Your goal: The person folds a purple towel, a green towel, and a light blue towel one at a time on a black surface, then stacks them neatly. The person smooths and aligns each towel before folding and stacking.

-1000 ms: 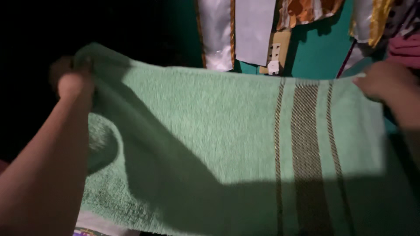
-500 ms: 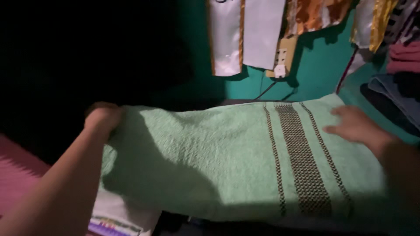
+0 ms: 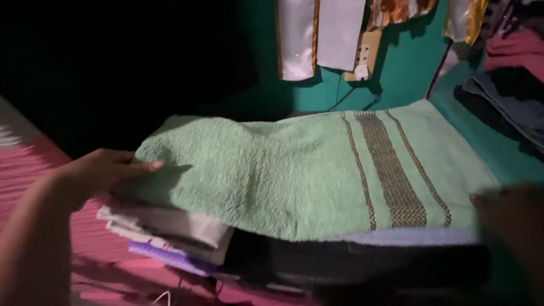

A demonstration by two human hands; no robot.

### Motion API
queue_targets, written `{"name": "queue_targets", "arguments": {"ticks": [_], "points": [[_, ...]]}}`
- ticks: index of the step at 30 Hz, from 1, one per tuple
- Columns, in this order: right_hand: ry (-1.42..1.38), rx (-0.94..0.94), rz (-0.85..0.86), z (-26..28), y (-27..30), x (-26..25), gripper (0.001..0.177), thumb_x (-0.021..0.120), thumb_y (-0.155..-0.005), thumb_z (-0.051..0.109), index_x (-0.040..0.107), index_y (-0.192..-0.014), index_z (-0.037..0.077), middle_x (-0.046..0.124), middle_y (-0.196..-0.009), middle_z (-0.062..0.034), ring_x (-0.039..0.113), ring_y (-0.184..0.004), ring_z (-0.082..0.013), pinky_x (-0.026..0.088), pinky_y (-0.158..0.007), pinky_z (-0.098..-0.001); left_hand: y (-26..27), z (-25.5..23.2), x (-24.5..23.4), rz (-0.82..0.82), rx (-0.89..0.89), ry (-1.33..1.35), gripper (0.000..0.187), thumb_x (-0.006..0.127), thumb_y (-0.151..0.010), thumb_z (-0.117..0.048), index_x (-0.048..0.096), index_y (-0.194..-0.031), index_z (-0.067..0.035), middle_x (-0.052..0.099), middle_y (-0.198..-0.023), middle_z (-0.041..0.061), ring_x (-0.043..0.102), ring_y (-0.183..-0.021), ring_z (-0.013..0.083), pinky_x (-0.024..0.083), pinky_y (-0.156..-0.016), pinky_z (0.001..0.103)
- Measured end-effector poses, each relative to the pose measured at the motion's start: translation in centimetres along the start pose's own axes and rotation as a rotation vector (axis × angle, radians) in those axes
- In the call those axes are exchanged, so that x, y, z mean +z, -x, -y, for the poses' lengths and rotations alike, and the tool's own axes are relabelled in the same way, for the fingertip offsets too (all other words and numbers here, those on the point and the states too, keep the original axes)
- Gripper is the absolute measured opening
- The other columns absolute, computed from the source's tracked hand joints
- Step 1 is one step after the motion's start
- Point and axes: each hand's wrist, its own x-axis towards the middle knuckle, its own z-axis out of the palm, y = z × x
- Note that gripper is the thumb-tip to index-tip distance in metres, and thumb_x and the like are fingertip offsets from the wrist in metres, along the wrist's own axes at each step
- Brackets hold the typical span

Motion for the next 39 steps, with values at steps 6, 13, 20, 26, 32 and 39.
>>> {"name": "queue_targets", "arguments": {"ticks": [6, 13, 20, 26, 32, 39], "points": [[-0.646, 0.504, 0.129, 0.8, 3.7, -5.5, 0.081, 0.081, -0.085, 0.060, 0.066, -0.123, -0.010, 0.074, -0.108, -0.0287, 0.074, -0.092, -0.0424, 0.060, -0.077, -0.0504, -1.2, 0.9, 1.9, 0.000, 0.289, 0.112, 0.057, 0.083, -0.075, -0.040, 0.073, -0.116, -0.001, 0.081, -0.096, 0.019, 0.079, -0.079, 0.0336, 0.064, -0.070, 0.044], [-0.538, 0.253, -0.017, 3.5, 5.9, -15.1, 0.072, 0.087, -0.079, 0.049, 0.069, -0.125, -0.003, 0.065, -0.127, -0.0309, 0.067, -0.108, -0.0458, 0.056, -0.089, -0.0525, 0.0, -1.6, 4.4, -0.299, 0.298, -0.127, 0.058, 0.081, -0.080, -0.050, 0.078, -0.115, -0.004, 0.078, -0.097, 0.020, 0.077, -0.084, 0.0311, 0.060, -0.079, 0.042], [-0.540, 0.103, -0.070, 6.0, 7.4, -20.2, 0.064, 0.080, -0.082, 0.029, 0.061, -0.139, 0.007, 0.065, -0.131, -0.0282, 0.063, -0.118, -0.0478, 0.051, -0.096, -0.0549, 1.3, -2.0, 4.2, -0.328, 0.344, -0.180, 0.047, 0.079, -0.083, -0.041, 0.075, -0.118, -0.010, 0.077, -0.104, 0.016, 0.075, -0.094, 0.0306, 0.057, -0.083, 0.042], [-0.563, 0.007, -0.102, 3.9, 6.8, -23.7, 0.053, 0.073, -0.083, 0.011, 0.072, -0.130, 0.035, 0.067, -0.132, -0.0219, 0.065, -0.117, -0.0441, 0.052, -0.099, -0.0513, 1.2, -0.4, 2.0, -0.436, 0.397, -0.059, 0.030, 0.071, -0.094, -0.031, 0.077, -0.109, -0.005, 0.078, -0.086, 0.020, 0.078, -0.080, 0.0336, 0.059, -0.077, 0.045], [-0.632, -0.055, -0.260, 2.4, 5.3, -27.7, 0.032, 0.069, -0.089, 0.009, 0.083, -0.105, 0.032, 0.076, -0.121, -0.0201, 0.072, -0.107, -0.0407, 0.056, -0.098, -0.0468, 2.1, -1.9, -0.6, -0.841, 0.823, 0.084, 0.028, 0.068, -0.104, -0.023, 0.074, -0.124, -0.004, 0.074, -0.102, 0.021, 0.075, -0.097, 0.0351, 0.057, -0.083, 0.042], [-0.354, 0.037, 0.044, 3.4, 4.4, -24.2, 0.033, 0.062, -0.100, 0.019, 0.089, -0.099, 0.039, 0.075, -0.127, -0.0035, 0.071, -0.115, -0.0308, 0.053, -0.103, -0.0479, 3.6, -0.8, 2.1, -0.800, 0.658, -0.042, 0.046, 0.079, -0.083, -0.022, 0.074, -0.126, -0.004, 0.074, -0.107, 0.026, 0.073, -0.095, 0.0377, 0.057, -0.083, 0.042]]}}
